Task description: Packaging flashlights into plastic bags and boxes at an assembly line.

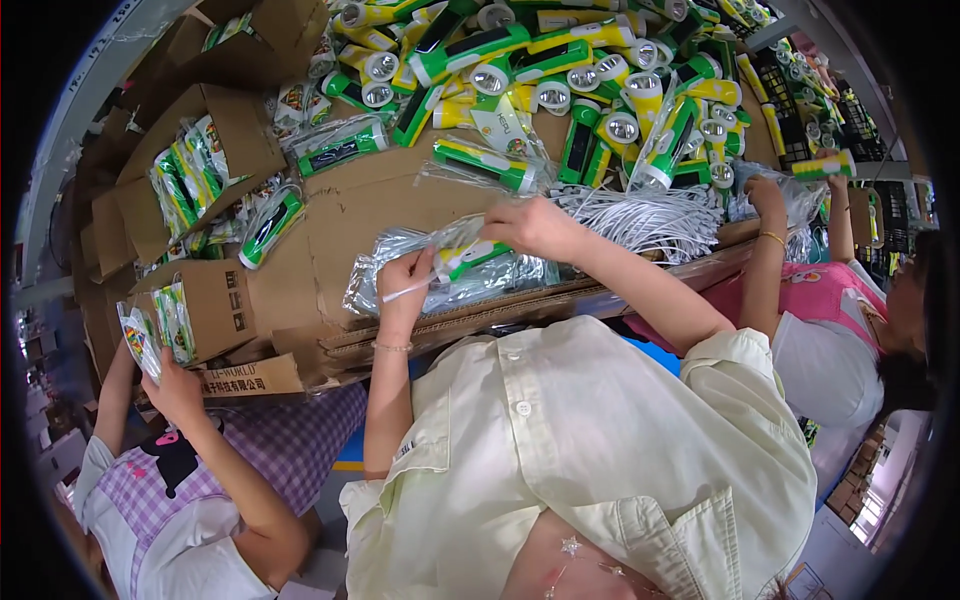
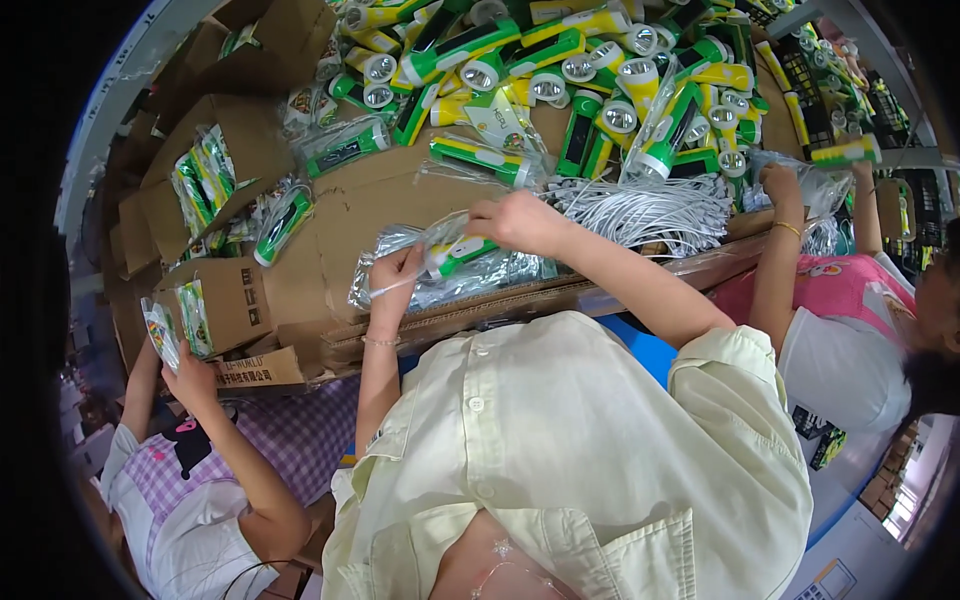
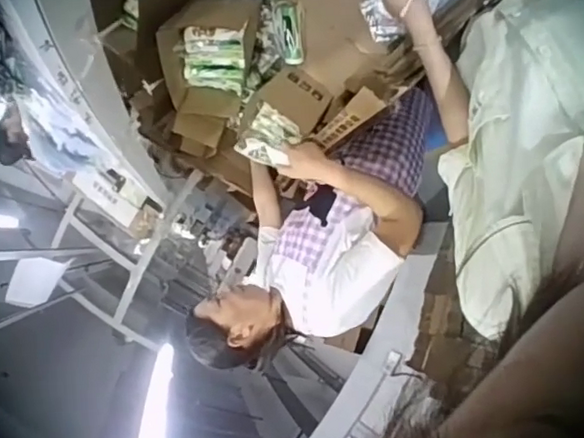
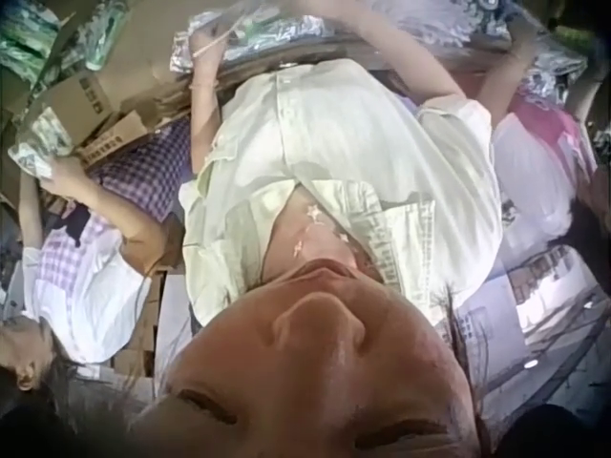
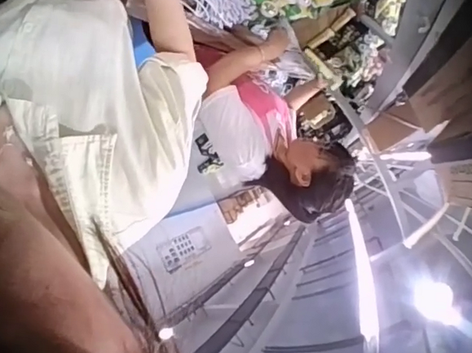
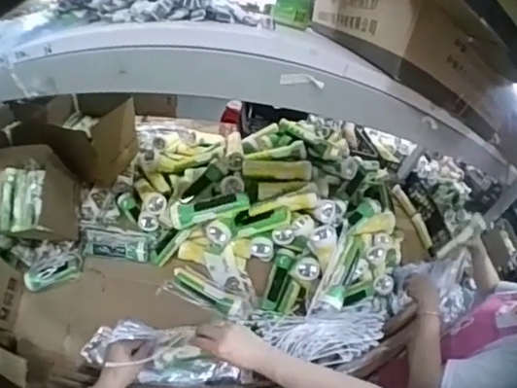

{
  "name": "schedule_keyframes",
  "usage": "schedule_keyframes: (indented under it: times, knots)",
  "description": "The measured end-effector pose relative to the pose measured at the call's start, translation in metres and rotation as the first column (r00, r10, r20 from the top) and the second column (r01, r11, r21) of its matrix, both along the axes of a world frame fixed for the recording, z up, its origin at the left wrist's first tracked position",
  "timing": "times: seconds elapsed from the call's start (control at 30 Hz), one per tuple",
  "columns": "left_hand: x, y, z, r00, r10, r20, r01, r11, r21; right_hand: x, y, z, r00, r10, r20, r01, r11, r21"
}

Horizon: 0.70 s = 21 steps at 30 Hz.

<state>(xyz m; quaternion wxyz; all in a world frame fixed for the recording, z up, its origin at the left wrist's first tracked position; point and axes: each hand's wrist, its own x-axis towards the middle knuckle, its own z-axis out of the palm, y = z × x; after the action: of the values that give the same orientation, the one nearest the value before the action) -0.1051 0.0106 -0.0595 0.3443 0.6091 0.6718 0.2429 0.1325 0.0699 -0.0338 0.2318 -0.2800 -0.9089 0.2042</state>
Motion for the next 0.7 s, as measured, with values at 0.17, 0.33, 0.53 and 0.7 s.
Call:
schedule_keyframes:
  times: [0.17, 0.33, 0.53, 0.7]
  knots:
    - [0.006, 0.003, 0.007, 0.999, 0.034, -0.02, -0.035, 0.999, -0.038, -0.005, 0.004, 0.001, 0.713, -0.217, 0.667, 0.156, 0.976, 0.152]
    - [0.024, -0.004, 0.016, 0.999, 0.042, -0.026, -0.033, 0.961, 0.275, -0.027, 0.011, 0.009, 0.882, 0.028, 0.47, 0.012, 0.997, -0.081]
    - [0.018, -0.007, 0.012, 0.998, 0.03, 0.064, -0.038, 0.993, 0.116, -0.008, 0.018, -0.024, 0.728, -0.199, 0.657, 0.221, 0.974, 0.051]
    - [0.021, -0.008, 0.01, 0.999, -0.002, 0.049, -0.006, 0.987, 0.16, -0.032, 0.013, -0.008, 0.894, -0.024, 0.448, 0.105, 0.982, -0.155]
